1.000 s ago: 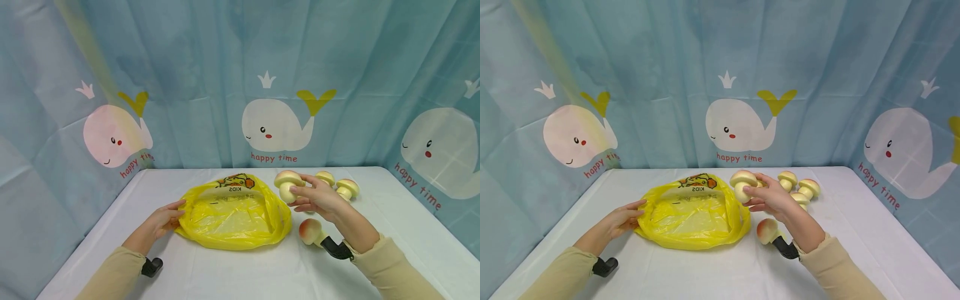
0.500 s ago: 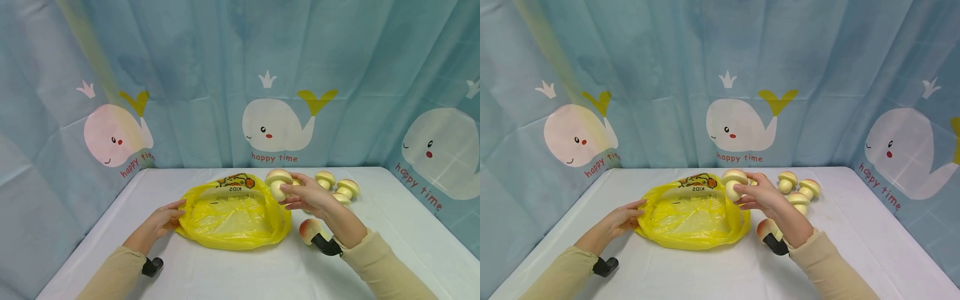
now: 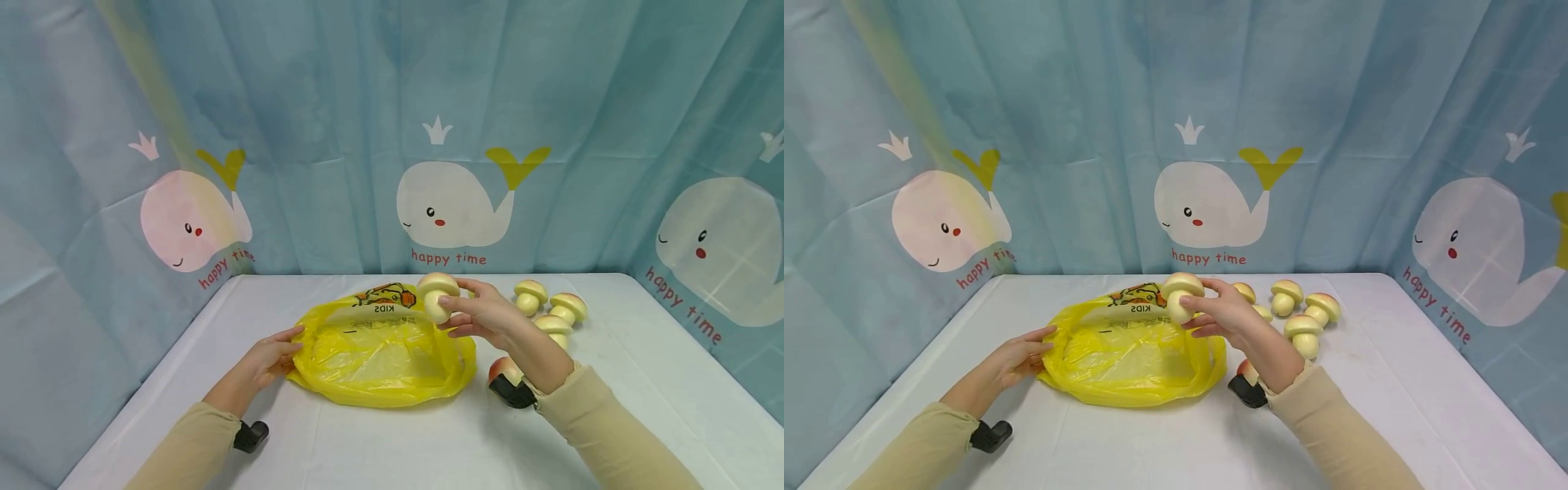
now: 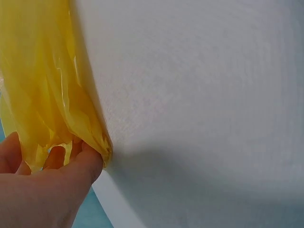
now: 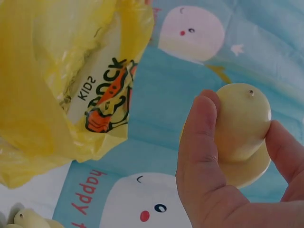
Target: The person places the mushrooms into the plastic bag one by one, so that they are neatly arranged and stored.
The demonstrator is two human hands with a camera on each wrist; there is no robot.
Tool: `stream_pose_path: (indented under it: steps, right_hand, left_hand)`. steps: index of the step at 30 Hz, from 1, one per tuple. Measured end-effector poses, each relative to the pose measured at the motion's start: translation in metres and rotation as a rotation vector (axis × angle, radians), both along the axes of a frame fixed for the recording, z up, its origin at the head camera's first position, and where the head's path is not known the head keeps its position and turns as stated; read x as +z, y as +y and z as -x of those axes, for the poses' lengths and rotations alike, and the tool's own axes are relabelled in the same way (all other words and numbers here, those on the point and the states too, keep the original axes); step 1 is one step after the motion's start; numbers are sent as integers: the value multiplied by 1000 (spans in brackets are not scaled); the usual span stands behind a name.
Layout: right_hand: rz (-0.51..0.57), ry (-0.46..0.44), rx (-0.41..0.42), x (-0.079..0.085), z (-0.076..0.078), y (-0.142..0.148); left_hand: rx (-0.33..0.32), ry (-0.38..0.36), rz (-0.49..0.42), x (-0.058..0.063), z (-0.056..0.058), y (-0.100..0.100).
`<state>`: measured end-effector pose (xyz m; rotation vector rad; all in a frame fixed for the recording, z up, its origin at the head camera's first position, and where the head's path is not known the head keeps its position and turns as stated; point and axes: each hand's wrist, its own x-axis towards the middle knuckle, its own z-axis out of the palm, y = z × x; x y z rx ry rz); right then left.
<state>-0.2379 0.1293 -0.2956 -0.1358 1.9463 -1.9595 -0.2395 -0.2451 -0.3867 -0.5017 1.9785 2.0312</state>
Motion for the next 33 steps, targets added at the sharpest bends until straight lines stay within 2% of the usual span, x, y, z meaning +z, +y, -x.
stream_pose_path:
  steps: [12,33]
  right_hand:
    - [-10,-32,-13,-3,9,-26]
    - [-95,-87,-1,-6,25,-65]
  left_hand:
    - [4,-2,5,-1,-2,1]
    - [-2,1,14,-2,0,1]
